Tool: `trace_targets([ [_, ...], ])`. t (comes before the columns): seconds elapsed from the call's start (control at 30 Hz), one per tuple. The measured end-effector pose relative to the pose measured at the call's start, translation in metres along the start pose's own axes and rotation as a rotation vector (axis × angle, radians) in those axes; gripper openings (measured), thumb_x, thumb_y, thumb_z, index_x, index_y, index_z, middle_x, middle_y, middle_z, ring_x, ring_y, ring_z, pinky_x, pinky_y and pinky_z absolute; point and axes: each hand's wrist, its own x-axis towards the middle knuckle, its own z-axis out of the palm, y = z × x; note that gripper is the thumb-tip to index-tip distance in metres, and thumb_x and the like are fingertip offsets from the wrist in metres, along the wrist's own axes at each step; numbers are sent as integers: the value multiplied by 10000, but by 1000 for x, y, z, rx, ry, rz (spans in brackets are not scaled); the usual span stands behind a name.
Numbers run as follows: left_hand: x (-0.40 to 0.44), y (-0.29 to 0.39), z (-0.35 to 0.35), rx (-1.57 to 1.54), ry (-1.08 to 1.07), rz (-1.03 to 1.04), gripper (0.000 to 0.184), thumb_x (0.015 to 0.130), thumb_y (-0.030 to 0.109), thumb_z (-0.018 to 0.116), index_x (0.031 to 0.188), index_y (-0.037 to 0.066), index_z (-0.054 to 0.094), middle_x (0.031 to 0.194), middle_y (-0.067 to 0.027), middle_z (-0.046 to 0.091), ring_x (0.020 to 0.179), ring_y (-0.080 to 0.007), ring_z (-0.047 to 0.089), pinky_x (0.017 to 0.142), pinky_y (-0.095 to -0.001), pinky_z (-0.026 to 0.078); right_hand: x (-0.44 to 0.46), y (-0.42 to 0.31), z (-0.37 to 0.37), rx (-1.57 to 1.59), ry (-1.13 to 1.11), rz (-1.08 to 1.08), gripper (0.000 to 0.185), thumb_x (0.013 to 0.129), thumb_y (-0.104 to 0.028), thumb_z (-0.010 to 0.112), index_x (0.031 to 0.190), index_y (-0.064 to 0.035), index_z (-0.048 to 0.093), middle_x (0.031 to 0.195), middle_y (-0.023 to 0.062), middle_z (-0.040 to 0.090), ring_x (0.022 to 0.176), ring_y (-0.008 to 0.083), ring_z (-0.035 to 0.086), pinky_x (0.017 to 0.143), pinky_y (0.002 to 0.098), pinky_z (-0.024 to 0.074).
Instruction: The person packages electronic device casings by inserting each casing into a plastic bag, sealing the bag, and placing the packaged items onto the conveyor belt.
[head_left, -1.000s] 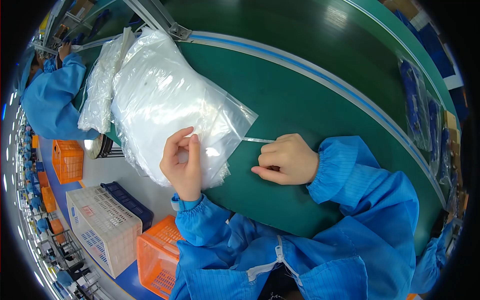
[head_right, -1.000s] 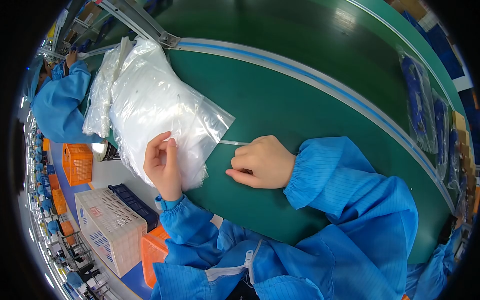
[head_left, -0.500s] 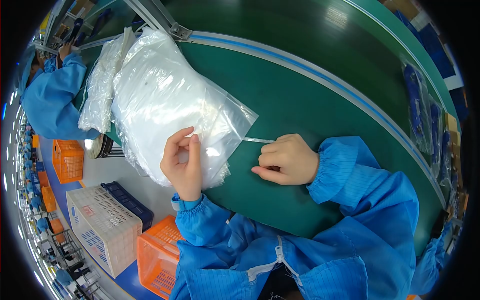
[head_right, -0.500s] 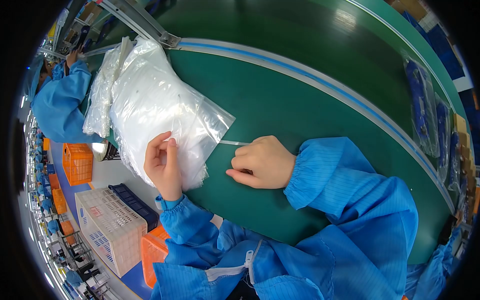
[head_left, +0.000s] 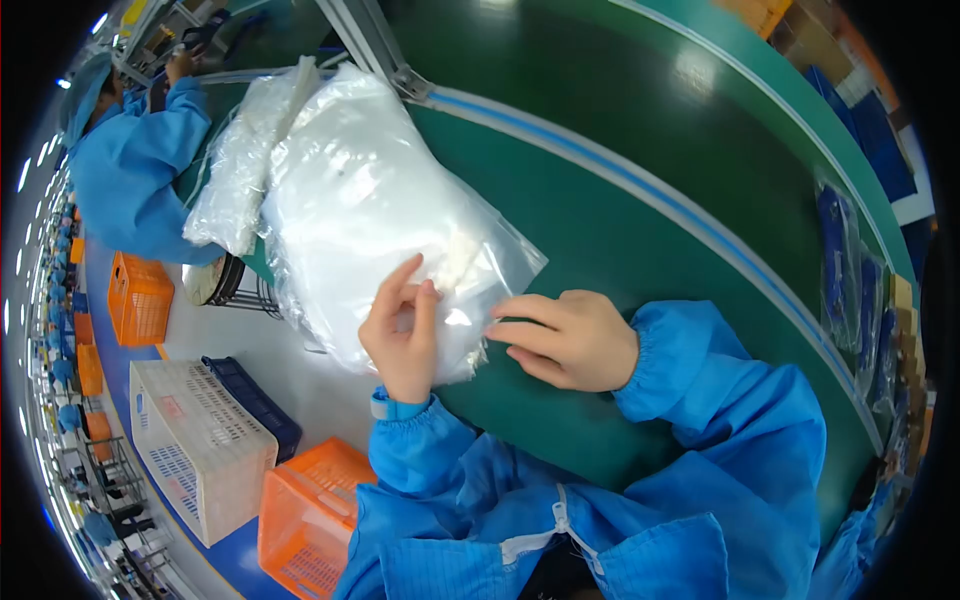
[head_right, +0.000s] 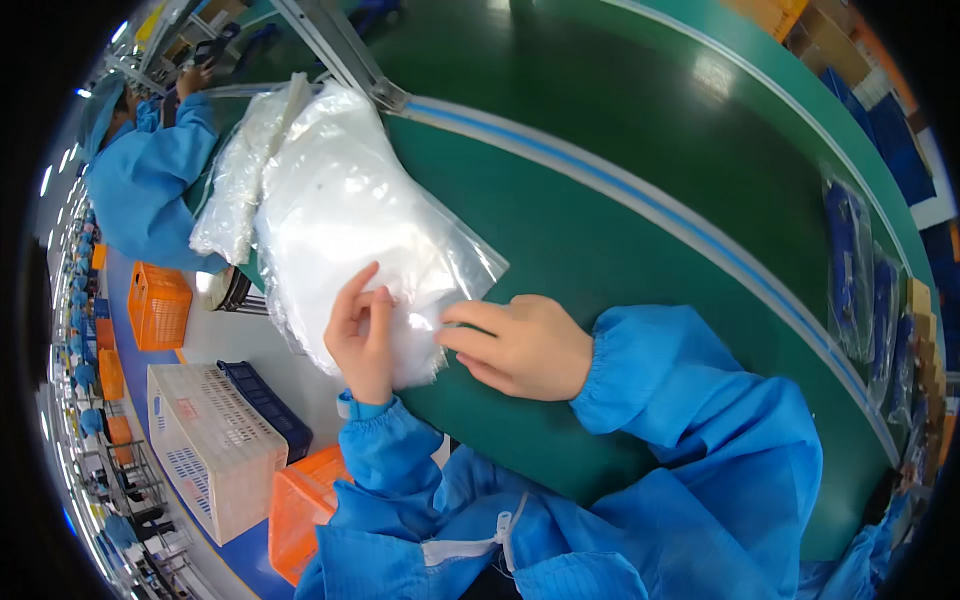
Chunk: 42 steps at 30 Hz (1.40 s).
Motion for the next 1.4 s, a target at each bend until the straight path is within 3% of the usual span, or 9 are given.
trace_targets([
  [0.27, 1, -15, 1, -82, -33, 12, 189, 873, -15, 545, 1033, -10, 645, 768, -59, 635, 688, -121, 595, 641, -233, 479, 48, 32, 29, -324, 119, -190, 305, 697, -141, 608, 997, -89, 614, 893, 12, 595, 750, 157, 573, 585, 278, 446],
  [0.4, 2, -11, 1, -204, 47, -18, 130, 899, -28, 492, 937, -17, 616, 779, -65, 598, 694, -97, 565, 644, -217, 461, 53, 33, 14, -284, 70, -319, 258, 629, -94, 650, 887, -75, 646, 798, 16, 596, 658, 167, 571, 543, 287, 435],
  [0.67, 5, -19, -6, -199, 137, 107, 186, 814, -110, 435, 822, -3, 587, 805, -88, 537, 723, -157, 527, 677, -248, 426, 57, 34, -13, -55, -137, -420, 294, 693, -87, 653, 984, -54, 637, 970, 55, 634, 635, 169, 575, 545, 267, 431],
  [0.83, 5, -11, -9, -189, 146, 132, 158, 792, -89, 488, 815, 10, 610, 824, -97, 542, 710, -173, 533, 669, -262, 431, 121, 63, -35, 101, 333, 27, 244, 741, -16, 602, 981, -25, 646, 944, 80, 652, 656, 147, 603, 539, 264, 470],
  [0.97, 7, -3, -8, -121, 146, 116, 148, 746, -68, 596, 854, 29, 628, 834, -102, 555, 673, -170, 539, 635, -264, 444, 177, 147, -32, 586, 274, 692, 393, 794, -88, 603, 1175, -18, 538, 1091, 112, 597, 700, 155, 617, 565, 263, 497],
  [1.07, 10, -2, -8, -85, 145, 120, 201, 715, -64, 654, 887, 36, 624, 805, -93, 564, 624, -158, 537, 593, -263, 444, 218, 193, -9, 484, 94, 818, 506, 804, -125, 603, 1272, -26, 438, 1160, 131, 551, 708, 175, 622, 560, 285, 514],
  [1.17, 10, -4, -9, -99, 136, 68, 222, 709, -57, 669, 901, 37, 613, 773, -80, 564, 614, -154, 535, 579, -262, 437, 269, 227, 12, 693, 197, 970, 461, 816, -137, 577, 1245, -19, 458, 1095, 127, 561, 693, 220, 611, 540, 330, 523],
  [1.37, 4, -16, -5, -198, 141, -9, 242, 746, -32, 690, 948, 32, 573, 679, -39, 517, 556, -96, 480, 517, -225, 392, 324, 288, 41, 1052, 382, 868, 251, 829, -273, 574, 957, -68, 643, 835, 62, 627, 708, 189, 597, 667, 323, 503],
  [1.4, 2, -15, -5, -215, 146, -30, 258, 746, -32, 692, 962, 31, 565, 676, -35, 514, 558, -93, 477, 516, -224, 390, 325, 323, 51, 568, 248, 556, 275, 853, -290, 537, 965, -62, 644, 860, 81, 645, 731, 209, 609, 674, 324, 503],
])
